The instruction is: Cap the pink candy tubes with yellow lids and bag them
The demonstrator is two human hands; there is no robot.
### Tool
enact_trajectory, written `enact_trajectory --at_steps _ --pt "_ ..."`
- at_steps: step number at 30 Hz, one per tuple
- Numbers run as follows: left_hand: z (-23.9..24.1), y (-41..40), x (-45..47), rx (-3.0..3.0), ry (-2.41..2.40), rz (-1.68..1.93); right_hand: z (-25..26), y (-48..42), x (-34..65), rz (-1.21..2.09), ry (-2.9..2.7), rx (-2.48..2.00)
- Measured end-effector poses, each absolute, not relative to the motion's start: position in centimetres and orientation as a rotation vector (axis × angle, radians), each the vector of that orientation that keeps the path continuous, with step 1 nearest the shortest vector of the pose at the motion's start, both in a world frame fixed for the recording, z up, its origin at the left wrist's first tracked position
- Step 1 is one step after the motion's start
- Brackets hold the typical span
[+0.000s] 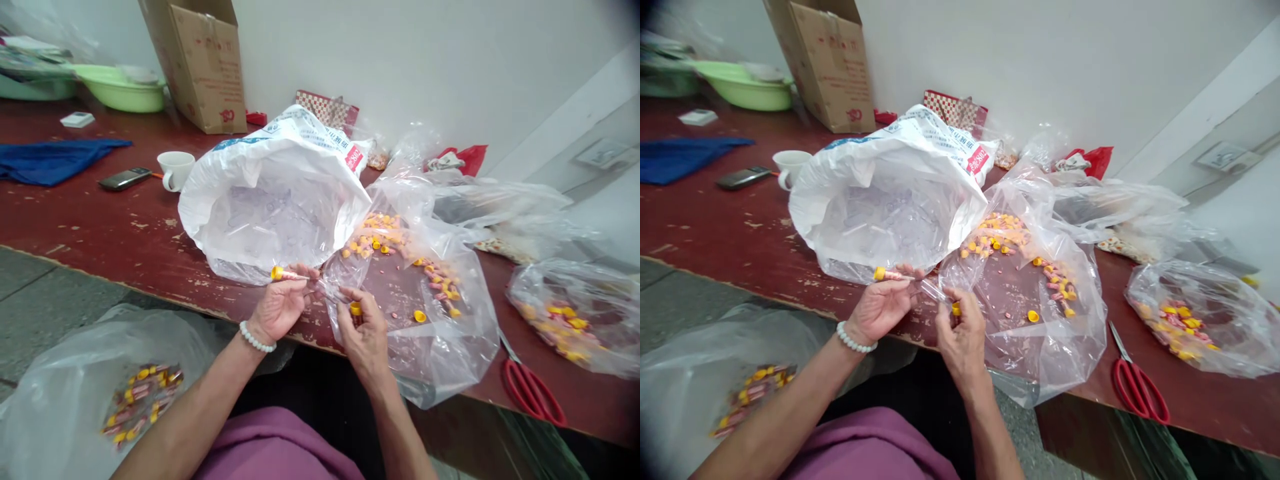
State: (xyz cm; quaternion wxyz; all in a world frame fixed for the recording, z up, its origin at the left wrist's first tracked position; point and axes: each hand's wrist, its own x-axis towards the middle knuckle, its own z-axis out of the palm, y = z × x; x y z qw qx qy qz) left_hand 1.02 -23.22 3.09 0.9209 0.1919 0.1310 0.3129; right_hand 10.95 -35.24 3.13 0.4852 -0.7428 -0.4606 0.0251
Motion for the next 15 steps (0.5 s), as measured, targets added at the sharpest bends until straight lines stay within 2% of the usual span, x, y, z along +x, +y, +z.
enact_trajectory --at_steps 7,10,15 --pt "2.9 -23.7 0.2 1.232 0.497 0.608 7.5 -36.8 13.6 0.149 -1.553 -1.927" --pt "3.4 -23.9 0.1 1.602 0.442 0.567 8.4 -36.7 13.7 0.254 -1.698 -1.954" --pt "3.4 -25.0 0.1 1.389 0.172 0.107 7.7 -36.0 14.0 0.442 -1.502 -1.855"
